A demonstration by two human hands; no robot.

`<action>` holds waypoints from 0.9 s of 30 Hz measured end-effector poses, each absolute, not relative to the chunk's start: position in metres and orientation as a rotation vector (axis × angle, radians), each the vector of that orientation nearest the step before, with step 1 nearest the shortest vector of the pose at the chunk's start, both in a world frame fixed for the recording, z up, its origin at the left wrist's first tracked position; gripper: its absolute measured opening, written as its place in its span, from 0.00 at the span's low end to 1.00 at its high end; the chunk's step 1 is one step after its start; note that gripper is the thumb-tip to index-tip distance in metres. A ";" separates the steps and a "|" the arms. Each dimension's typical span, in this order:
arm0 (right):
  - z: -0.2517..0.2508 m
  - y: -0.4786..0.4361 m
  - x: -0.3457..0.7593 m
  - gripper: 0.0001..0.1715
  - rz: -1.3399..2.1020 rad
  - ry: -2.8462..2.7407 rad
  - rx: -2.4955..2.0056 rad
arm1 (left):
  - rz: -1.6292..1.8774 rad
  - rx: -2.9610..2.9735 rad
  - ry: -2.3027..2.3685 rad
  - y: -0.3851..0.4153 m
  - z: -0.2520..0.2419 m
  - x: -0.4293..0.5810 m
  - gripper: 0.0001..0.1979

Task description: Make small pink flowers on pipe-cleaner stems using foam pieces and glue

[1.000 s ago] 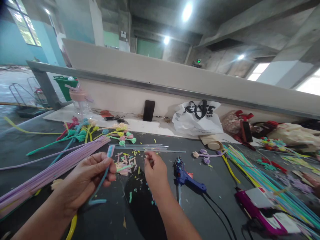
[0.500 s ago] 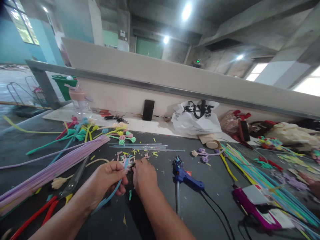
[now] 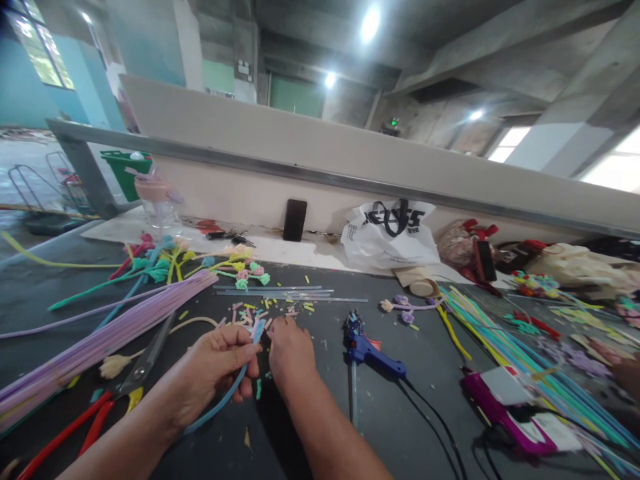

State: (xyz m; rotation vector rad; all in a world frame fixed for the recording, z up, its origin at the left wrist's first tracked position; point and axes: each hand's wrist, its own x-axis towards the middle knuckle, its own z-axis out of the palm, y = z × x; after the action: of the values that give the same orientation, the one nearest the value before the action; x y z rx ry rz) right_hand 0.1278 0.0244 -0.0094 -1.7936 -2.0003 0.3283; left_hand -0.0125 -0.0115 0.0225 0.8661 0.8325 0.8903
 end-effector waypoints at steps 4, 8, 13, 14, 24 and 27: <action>-0.003 0.029 0.132 0.09 0.535 -1.761 -1.669 | 0.862 0.835 0.781 -0.011 0.023 -0.014 0.10; 0.012 0.027 0.137 0.06 0.782 -1.582 -1.469 | 0.848 0.839 0.775 -0.010 0.023 -0.015 0.09; 0.031 0.016 0.142 0.10 1.231 -1.180 -1.082 | 0.874 0.876 0.757 -0.009 0.019 -0.015 0.10; 0.033 0.014 0.142 0.10 1.267 -1.129 -1.036 | 0.874 0.878 0.757 -0.008 0.018 -0.015 0.10; 0.030 -0.002 0.118 0.08 1.535 -0.837 -0.828 | 0.882 0.880 0.736 -0.009 0.017 -0.014 0.08; 0.027 -0.002 0.115 0.07 1.489 -0.842 -0.830 | 0.888 0.888 0.727 -0.010 0.016 -0.014 0.08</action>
State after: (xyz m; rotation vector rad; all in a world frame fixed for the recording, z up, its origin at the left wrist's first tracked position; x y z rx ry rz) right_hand 0.1149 -0.0021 0.0271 -0.8300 -0.8421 1.4888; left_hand -0.0141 -0.0097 0.0159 0.8876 0.7274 0.8880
